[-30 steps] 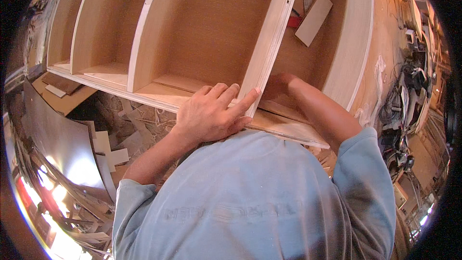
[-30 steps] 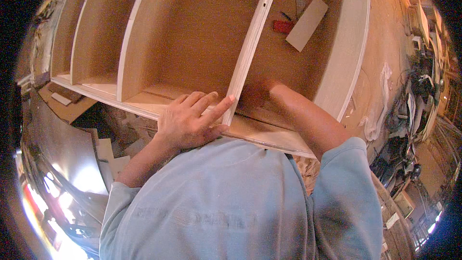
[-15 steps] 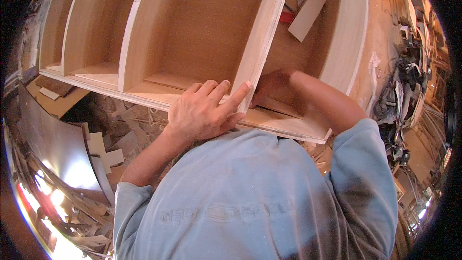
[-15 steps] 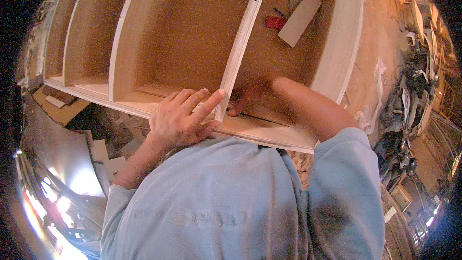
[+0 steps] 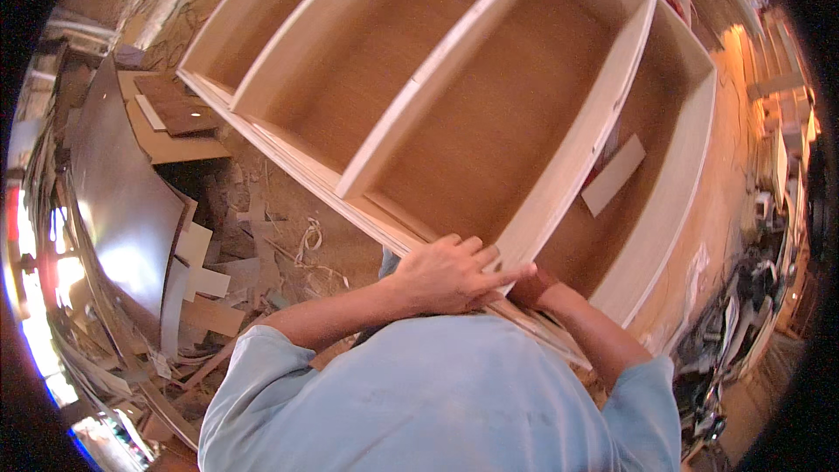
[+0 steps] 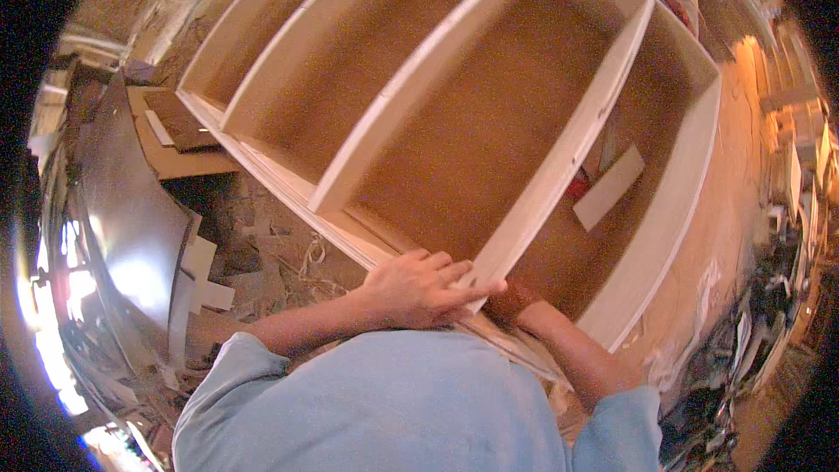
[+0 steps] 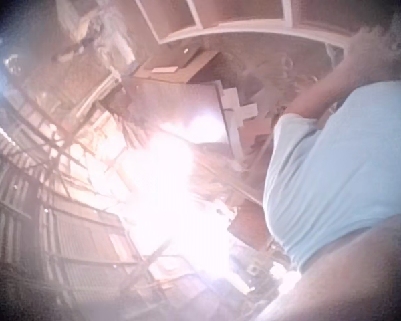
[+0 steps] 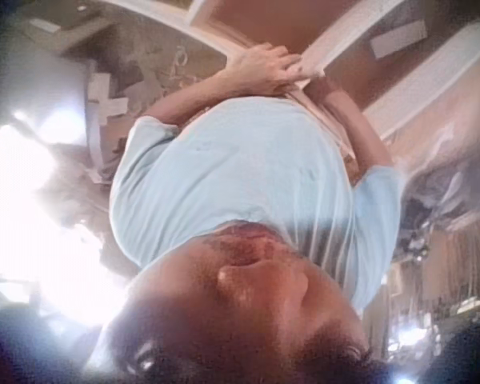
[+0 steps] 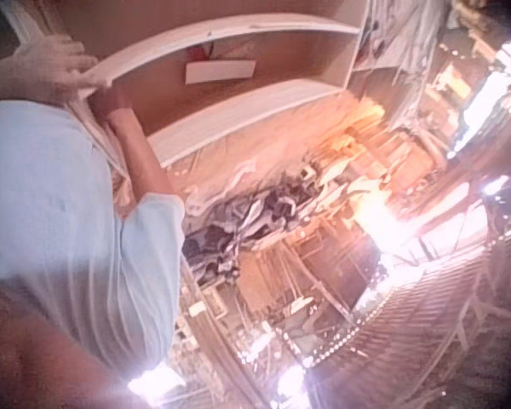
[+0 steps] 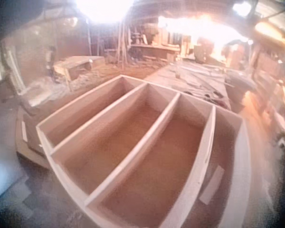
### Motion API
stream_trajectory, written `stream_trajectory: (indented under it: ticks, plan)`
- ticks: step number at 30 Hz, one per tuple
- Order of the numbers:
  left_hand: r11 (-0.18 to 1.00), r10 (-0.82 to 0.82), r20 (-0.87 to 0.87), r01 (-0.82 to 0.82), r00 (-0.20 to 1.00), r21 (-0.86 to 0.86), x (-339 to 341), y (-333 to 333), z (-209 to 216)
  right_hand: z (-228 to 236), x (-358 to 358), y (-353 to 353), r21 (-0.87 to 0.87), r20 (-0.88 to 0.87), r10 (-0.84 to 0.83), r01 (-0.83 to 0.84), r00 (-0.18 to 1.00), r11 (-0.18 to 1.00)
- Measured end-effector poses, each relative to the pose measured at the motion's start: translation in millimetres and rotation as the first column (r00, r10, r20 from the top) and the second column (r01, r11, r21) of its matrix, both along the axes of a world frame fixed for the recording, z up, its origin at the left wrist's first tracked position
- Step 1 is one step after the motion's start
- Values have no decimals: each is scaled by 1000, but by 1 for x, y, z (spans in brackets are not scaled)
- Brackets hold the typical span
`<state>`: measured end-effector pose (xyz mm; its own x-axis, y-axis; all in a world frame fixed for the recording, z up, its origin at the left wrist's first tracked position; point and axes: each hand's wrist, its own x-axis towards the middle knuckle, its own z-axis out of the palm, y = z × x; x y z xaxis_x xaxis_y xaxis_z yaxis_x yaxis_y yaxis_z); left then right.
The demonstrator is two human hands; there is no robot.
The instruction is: The person fits wooden dividers into a cabinet frame, uses pliers to trim a piece of wood, marks measurements with a pencil and square, and places small wooden blocks inside the compartments.
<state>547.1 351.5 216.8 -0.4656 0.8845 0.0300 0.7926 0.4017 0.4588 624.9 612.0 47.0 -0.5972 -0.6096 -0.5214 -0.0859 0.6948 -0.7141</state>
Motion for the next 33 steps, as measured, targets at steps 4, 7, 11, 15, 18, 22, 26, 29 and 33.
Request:
stream_trajectory:
  ticks: [4, 7, 11, 15, 18, 22, 26, 29, 33]
  plan:
    - [998, -47, 48, 49, 998, -42, -3, -1, 7, 34, -17, -4, 154, 166, -2, -24, 986, 988]
    - [998, -43, 62, 46, 997, -42, -4, -1, 8, 55, -16, -13, 173, 108, -55, 36, 993, 984]
    - [999, -17, 82, 19, 996, -26, -1, 0, 9, 16, -4, -10, 129, 52, -214, 206, 975, 970]
    - [1000, -15, 75, 15, 997, -1, -2, 2, 8, -7, 4, 2, 206, -58, -111, 121, 992, 971]
    - [998, -38, 55, 41, 998, -41, -2, 0, 8, -3, -4, -3, 195, -75, -61, 75, 995, 978]
    - [996, -29, 64, 34, 998, -82, -1, -2, 9, 2, -1, -5, 263, -123, -98, 127, 988, 956]
    - [997, -34, 35, 37, 999, -71, -2, -3, 8, -17, 5, -1, 298, -206, -54, 115, 977, 948]
    - [997, -24, 31, 26, 999, -70, 1, -1, 8, -36, 3, 4, 206, -276, -31, 91, 961, 974]
    - [998, -8, 14, 9, 1000, -59, 3, 0, 6, -36, -10, -2, 65, -39, -45, 48, 998, 997]
